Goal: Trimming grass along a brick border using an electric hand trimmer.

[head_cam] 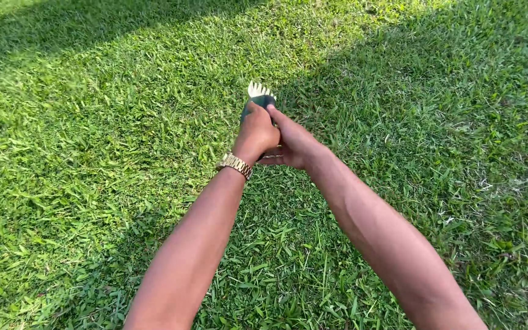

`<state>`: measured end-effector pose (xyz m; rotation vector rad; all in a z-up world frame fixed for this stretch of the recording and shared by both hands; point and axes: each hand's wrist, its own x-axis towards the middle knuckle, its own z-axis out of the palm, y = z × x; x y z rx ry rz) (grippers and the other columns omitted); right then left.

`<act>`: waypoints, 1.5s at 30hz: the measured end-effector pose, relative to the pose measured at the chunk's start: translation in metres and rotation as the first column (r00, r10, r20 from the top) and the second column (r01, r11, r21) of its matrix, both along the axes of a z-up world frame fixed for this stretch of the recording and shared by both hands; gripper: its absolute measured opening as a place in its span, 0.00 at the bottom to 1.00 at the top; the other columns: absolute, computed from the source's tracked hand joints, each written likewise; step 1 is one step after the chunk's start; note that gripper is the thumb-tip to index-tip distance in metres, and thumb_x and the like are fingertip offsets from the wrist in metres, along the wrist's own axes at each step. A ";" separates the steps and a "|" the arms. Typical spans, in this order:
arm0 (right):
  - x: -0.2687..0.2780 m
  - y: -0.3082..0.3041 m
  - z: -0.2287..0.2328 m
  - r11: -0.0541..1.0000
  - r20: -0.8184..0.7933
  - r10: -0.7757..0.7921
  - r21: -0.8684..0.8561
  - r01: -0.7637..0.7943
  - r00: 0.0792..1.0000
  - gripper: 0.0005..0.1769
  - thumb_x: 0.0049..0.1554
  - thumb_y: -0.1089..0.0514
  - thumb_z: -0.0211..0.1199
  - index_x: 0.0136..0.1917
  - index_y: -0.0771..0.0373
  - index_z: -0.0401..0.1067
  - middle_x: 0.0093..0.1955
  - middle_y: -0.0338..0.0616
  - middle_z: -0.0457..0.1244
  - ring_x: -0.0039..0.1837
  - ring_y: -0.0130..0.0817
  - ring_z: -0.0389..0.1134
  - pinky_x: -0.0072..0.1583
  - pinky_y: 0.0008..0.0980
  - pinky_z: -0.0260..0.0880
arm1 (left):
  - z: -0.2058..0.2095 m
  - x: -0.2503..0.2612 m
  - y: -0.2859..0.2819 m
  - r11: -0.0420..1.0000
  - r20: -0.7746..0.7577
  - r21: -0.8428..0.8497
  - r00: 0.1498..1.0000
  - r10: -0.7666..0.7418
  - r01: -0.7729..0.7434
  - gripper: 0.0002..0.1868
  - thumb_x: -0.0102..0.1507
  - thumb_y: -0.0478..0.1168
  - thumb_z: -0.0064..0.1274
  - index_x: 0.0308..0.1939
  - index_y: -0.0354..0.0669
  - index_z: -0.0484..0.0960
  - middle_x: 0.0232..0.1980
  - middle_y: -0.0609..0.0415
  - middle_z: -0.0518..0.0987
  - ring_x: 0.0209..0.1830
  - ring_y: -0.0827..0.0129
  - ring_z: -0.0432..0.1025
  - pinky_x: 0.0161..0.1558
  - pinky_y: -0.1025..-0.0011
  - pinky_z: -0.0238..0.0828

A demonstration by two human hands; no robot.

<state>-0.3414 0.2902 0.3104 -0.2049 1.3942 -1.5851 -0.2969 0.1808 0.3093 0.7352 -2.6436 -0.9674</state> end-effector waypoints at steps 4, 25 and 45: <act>-0.030 0.014 -0.063 0.983 0.097 -0.094 -0.149 0.108 0.991 0.24 0.60 0.39 0.52 0.58 0.58 0.67 0.46 0.45 0.70 0.45 0.42 0.72 0.49 0.46 0.75 | 0.014 0.006 0.036 0.899 0.410 -0.042 0.828 -0.382 0.435 0.26 0.57 0.40 0.57 0.53 0.23 0.72 0.45 0.38 0.84 0.44 0.55 0.81 0.44 0.60 0.78; -0.140 0.226 -0.225 0.102 -0.419 -0.813 0.581 0.808 0.404 0.30 0.46 0.40 0.69 0.50 0.67 0.80 0.49 0.55 0.71 0.50 0.50 0.75 0.55 0.46 0.74 | -0.110 -0.111 0.157 0.778 0.661 0.104 0.541 -0.520 0.620 0.32 0.63 0.57 0.52 0.69 0.53 0.71 0.71 0.49 0.70 0.70 0.53 0.66 0.69 0.57 0.61; -0.093 0.530 -0.065 0.469 -0.799 -0.219 0.417 0.778 0.560 0.19 0.53 0.46 0.68 0.42 0.66 0.78 0.30 0.44 0.68 0.31 0.30 0.70 0.38 0.35 0.73 | -0.104 -0.240 0.274 0.370 0.757 -0.112 0.320 -0.569 0.922 0.31 0.62 0.50 0.50 0.70 0.52 0.74 0.69 0.44 0.75 0.67 0.48 0.71 0.68 0.55 0.67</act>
